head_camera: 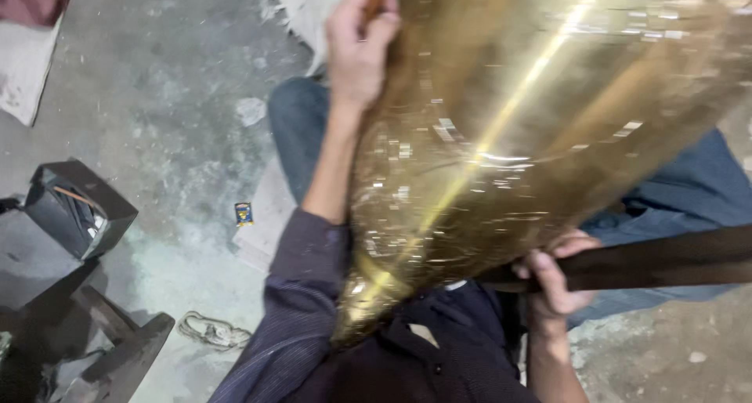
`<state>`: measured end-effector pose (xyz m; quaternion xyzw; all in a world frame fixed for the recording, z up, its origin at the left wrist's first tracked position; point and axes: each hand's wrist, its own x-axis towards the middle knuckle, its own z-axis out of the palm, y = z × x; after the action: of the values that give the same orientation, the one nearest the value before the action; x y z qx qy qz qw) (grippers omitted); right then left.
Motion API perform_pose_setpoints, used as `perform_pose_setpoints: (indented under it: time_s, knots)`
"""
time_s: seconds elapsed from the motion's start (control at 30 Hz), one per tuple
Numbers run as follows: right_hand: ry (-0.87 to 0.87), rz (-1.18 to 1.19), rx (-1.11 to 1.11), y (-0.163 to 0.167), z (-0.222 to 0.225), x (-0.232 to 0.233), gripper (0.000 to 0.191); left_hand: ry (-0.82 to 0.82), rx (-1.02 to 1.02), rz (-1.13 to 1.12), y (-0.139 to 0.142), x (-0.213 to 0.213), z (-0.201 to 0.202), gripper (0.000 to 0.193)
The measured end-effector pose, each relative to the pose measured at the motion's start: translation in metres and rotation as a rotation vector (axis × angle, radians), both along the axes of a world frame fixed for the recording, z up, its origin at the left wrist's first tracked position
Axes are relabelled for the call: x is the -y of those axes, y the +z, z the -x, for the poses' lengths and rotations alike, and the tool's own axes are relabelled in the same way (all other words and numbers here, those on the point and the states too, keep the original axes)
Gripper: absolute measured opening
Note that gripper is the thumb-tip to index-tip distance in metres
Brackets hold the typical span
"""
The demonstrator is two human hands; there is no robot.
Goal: The person sits on the floor with a large brass vase held between their legs and draws decorative floral patterns onto its surface with a pencil-like scribe, steadying the vase with the other hand and a wooden support. Earlier they hammer a punch against the vase before resuming drawing the pattern lines.
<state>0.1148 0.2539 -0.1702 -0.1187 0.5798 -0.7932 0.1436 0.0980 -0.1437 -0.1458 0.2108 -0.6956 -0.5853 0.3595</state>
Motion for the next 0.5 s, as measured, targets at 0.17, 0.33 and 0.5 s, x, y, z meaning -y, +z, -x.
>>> perform_pose_setpoints:
  time_s: [0.17, 0.33, 0.5]
  knots:
    - [0.003, 0.11, 0.042, 0.003, -0.005, 0.002, 0.021, 0.035, 0.054, 0.056, 0.002, -0.005, -0.011, 0.009]
    - [0.022, 0.116, 0.009, 0.004, -0.019, 0.012, 0.02, 0.007, 0.043, 0.041, 0.004, -0.004, -0.022, 0.006]
    - [-0.063, 0.061, 0.081, 0.011, -0.035, 0.02, 0.024, -0.038, 0.008, 0.034, 0.003, -0.004, -0.031, 0.004]
